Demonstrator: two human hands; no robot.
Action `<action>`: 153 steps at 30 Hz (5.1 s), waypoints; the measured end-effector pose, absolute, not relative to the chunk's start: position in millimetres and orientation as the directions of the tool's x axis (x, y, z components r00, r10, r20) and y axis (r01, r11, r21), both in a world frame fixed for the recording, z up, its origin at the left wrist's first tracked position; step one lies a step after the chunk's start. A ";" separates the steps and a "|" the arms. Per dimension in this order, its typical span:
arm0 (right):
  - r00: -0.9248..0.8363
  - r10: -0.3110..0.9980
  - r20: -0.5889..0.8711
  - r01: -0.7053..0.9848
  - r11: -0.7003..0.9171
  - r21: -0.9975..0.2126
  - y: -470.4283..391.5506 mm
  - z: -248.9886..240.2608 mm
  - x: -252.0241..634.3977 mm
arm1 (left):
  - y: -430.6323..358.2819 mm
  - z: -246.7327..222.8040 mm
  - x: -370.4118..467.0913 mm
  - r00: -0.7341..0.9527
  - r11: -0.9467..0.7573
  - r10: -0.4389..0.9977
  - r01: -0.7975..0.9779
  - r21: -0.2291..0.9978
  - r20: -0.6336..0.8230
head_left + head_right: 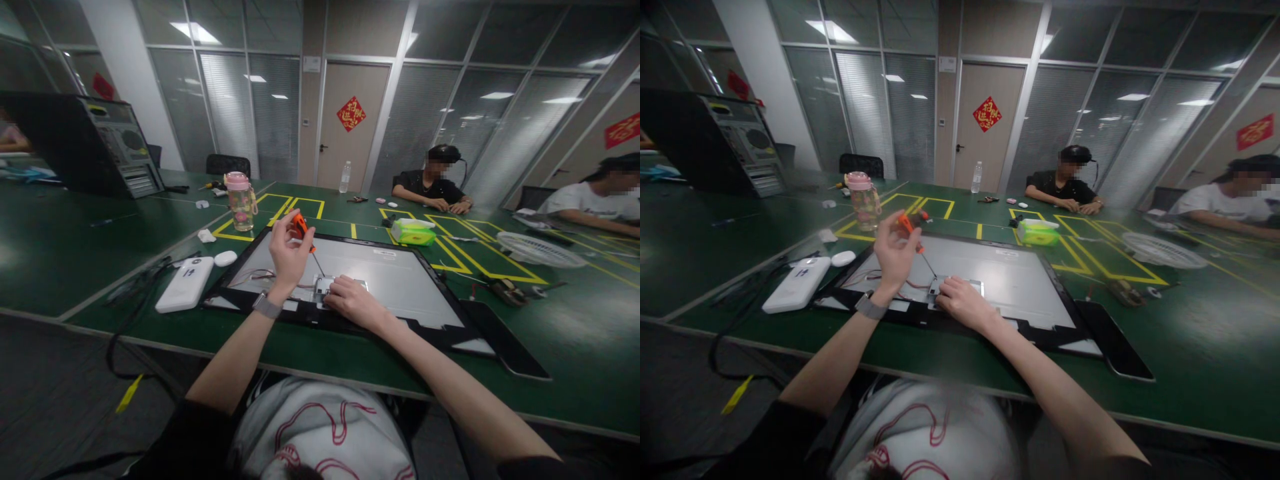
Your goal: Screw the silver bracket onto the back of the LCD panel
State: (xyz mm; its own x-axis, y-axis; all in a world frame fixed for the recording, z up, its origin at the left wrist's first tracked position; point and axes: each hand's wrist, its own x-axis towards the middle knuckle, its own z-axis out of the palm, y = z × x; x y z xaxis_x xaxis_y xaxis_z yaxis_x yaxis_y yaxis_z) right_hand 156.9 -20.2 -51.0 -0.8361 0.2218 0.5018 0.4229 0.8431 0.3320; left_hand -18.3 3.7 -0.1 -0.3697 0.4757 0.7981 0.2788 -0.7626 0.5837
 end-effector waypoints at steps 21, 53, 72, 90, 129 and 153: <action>-0.876 0.211 0.433 0.390 0.839 0.380 -25.2 -51.7 160.4 | -0.4 3.6 -19.0 -0.221 -0.769 0.519 0.300 0.564 0.826; -0.763 0.464 0.449 0.500 0.865 -0.045 -20.8 -53.9 166.5 | 1.1 -1.3 -13.3 -0.008 -0.769 0.578 0.328 0.549 0.816; -0.531 0.749 0.396 0.618 0.662 -0.425 -17.9 -50.9 164.3 | -5.7 -6.8 -4.9 0.155 -0.758 0.639 0.294 0.582 0.754; -0.404 0.897 0.180 0.535 0.391 -0.749 -3.2 -63.3 248.6 | 2.0 3.5 -13.1 0.117 -0.641 0.747 -0.132 0.756 0.654; -0.466 0.885 0.027 0.556 0.317 -0.768 -9.0 -51.8 245.1 | 4.1 2.1 -11.2 0.155 -0.449 0.841 -0.337 0.828 0.519; -0.472 0.879 0.062 0.542 0.346 -0.766 -4.5 -57.6 248.2 | 3.5 -2.3 -8.0 0.072 -0.537 0.824 -0.213 0.816 0.562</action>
